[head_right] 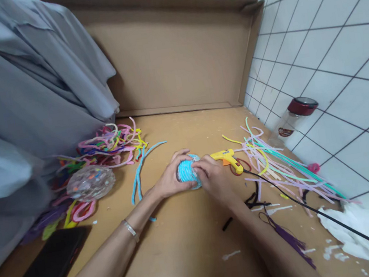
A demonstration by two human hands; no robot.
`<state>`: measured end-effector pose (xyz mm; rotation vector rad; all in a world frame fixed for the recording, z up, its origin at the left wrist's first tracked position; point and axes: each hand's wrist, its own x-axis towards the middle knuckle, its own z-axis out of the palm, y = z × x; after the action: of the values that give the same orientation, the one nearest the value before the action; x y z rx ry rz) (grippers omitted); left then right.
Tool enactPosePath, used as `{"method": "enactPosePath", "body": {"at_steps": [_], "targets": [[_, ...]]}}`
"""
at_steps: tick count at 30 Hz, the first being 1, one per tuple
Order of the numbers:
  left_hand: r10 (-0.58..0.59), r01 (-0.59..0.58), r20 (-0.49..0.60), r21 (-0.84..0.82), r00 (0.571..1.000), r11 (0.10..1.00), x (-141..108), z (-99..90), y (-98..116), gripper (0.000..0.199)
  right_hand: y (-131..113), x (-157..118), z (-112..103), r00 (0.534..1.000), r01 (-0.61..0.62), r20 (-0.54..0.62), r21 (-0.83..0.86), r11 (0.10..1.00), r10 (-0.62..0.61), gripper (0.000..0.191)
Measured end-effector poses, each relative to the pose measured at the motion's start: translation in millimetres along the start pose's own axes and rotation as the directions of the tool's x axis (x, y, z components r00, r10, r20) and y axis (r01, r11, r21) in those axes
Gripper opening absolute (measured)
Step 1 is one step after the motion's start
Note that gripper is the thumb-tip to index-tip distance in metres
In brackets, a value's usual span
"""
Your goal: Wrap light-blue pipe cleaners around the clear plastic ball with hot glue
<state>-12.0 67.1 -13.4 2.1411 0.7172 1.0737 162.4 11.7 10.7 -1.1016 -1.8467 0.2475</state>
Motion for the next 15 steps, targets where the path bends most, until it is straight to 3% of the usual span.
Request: {"method": "enactPosePath", "body": {"at_steps": [11, 15], "targets": [[0.146, -0.131, -0.08, 0.17, 0.986, 0.977, 0.4, 2.1, 4.6, 0.059, 2.0, -0.5, 1.0, 0.999, -0.026, -0.019, 0.017, 1.0, 0.027, 0.016], [0.137, -0.117, -0.109, 0.167, 0.985, 0.979, -0.5, 2.5, 4.4, 0.065, 2.4, -0.9, 1.4, 0.999, -0.03, -0.027, 0.016, 0.999, 0.03, 0.016]]}}
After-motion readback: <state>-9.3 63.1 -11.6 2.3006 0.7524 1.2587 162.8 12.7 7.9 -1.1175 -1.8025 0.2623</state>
